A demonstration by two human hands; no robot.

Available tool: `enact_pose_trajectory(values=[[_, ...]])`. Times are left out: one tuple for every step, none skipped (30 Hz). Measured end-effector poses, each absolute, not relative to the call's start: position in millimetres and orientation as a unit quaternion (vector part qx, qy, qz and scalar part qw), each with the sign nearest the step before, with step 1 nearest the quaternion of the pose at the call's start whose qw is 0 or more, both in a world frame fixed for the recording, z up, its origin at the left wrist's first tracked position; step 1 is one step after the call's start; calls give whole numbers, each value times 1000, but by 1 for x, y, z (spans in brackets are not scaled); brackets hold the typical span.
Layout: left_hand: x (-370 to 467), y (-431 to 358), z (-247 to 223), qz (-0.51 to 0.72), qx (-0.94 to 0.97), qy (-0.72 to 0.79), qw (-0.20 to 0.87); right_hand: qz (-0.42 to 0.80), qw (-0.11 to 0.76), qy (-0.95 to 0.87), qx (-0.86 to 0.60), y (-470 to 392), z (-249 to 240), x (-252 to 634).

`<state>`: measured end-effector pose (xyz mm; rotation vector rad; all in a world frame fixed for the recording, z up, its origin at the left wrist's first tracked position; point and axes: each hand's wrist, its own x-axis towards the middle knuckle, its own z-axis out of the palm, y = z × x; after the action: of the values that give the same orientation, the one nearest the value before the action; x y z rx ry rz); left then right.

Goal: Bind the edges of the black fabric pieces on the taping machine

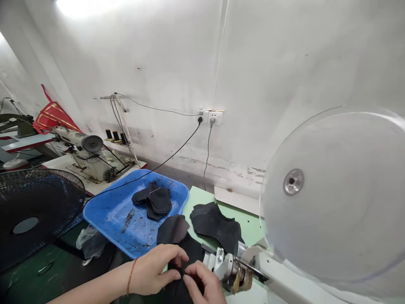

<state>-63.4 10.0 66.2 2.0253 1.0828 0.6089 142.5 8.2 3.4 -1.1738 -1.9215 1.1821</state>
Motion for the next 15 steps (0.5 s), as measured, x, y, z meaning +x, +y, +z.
enact_pose_trajectory(values=[[-63, 8, 63, 243, 784, 427, 379, 449, 279, -724, -443, 8, 10, 143], [-63, 7, 60, 253, 778, 429, 383, 447, 271, -725, -447, 7, 15, 144], [-61, 6, 57, 264, 772, 429, 387, 447, 270, -725, -450, 5, 19, 145], [-60, 5, 55, 275, 766, 429, 392, 452, 270, -721, -450, 4, 22, 145], [-58, 4, 53, 284, 759, 432, 396, 459, 270, -716, -451, 2, 24, 145], [-56, 3, 52, 292, 752, 436, 399, 466, 270, -711, -453, 1, 26, 145], [-54, 2, 52, 296, 746, 439, 403, 471, 271, -705, -455, -1, 27, 145], [-53, 0, 53, 297, 742, 441, 408, 475, 273, -699, -460, -2, 28, 145], [-51, -1, 55, 298, 738, 443, 413, 479, 275, -692, -464, -2, 30, 145], [-50, -2, 56, 298, 734, 446, 416, 481, 280, -686, -468, -3, 31, 146], [-49, -3, 58, 298, 732, 449, 417, 484, 285, -681, -470, -3, 32, 146], [-47, -4, 59, 298, 728, 452, 421, 487, 290, -675, -472, -3, 33, 147], [-46, -4, 60, 298, 723, 455, 426, 492, 292, -670, -473, -4, 35, 148], [-44, -4, 60, 298, 715, 457, 438, 497, 292, -666, -474, -5, 36, 149], [-43, -4, 59, 297, 706, 455, 455, 503, 290, -662, -474, -5, 37, 150]])
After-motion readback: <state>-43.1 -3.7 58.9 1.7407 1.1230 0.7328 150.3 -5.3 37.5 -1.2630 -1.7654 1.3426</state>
